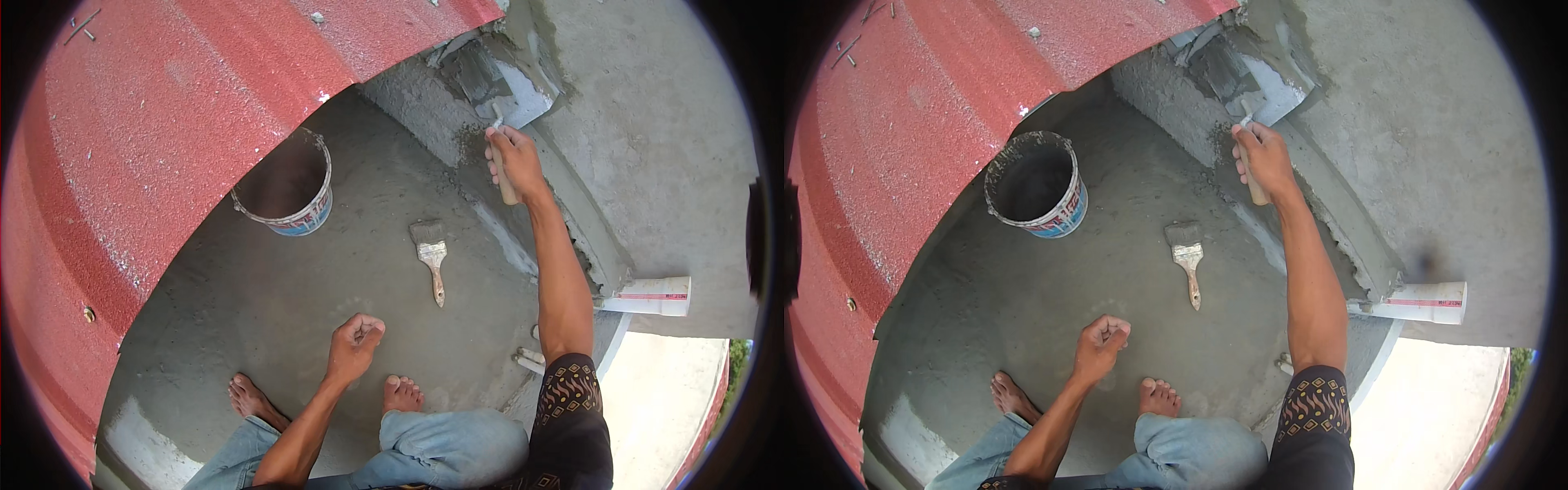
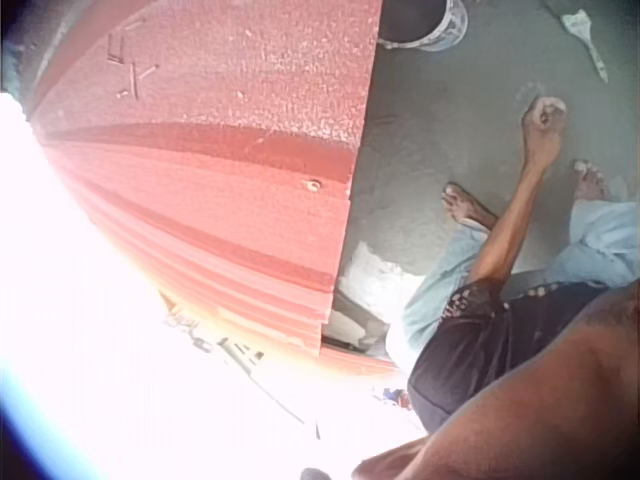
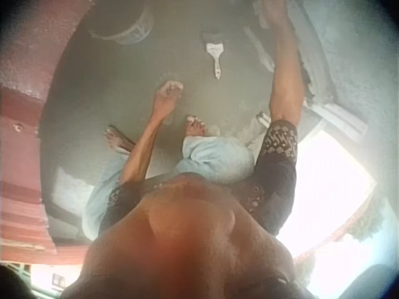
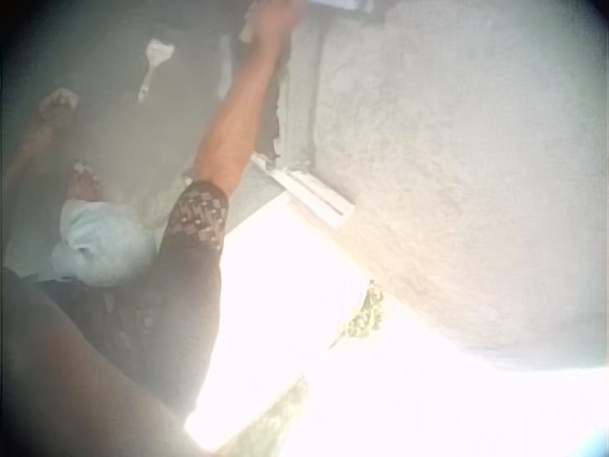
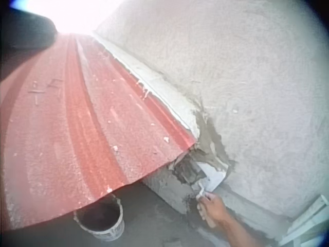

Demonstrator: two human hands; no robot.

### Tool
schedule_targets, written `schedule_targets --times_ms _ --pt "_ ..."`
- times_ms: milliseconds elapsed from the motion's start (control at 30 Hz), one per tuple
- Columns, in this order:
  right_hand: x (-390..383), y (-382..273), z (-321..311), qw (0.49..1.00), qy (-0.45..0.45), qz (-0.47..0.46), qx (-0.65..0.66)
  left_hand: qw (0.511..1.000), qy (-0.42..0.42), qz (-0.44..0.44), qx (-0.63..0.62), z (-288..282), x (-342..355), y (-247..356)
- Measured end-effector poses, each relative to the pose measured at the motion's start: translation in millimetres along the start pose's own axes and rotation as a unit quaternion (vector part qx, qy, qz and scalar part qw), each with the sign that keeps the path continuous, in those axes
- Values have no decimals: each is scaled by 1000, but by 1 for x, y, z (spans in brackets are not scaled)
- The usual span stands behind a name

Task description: The person scoops cement from a bucket with a trowel and applies it to a concrete floor and wall junction, smoothing it with the trowel and a brush. The person then moves to a different area and continues applying cement to a wall edge.

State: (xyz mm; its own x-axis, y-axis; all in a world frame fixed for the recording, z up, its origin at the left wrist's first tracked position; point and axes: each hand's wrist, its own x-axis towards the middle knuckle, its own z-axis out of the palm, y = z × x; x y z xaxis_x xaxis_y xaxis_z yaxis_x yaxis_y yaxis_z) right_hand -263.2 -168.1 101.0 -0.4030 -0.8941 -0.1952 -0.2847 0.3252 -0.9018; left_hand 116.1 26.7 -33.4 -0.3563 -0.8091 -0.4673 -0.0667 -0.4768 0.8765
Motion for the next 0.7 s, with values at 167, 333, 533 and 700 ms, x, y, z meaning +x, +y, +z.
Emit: schedule_targets --times_ms 167,333,533,700 --pt "-12 7 -24 1000 8 -1 13 1000 1 13 0 -4 3 0" --pt "-43 25 -40 999 52 5 12 999 33 10 -21 -15 -1 2" --pt "-41 55 6 995 28 -64 -70 1000 2 -20 10 -13 -7 -12" --pt "10 49 41 996 17 -79 -35 1000 3 -4 15 4 -5 -4"
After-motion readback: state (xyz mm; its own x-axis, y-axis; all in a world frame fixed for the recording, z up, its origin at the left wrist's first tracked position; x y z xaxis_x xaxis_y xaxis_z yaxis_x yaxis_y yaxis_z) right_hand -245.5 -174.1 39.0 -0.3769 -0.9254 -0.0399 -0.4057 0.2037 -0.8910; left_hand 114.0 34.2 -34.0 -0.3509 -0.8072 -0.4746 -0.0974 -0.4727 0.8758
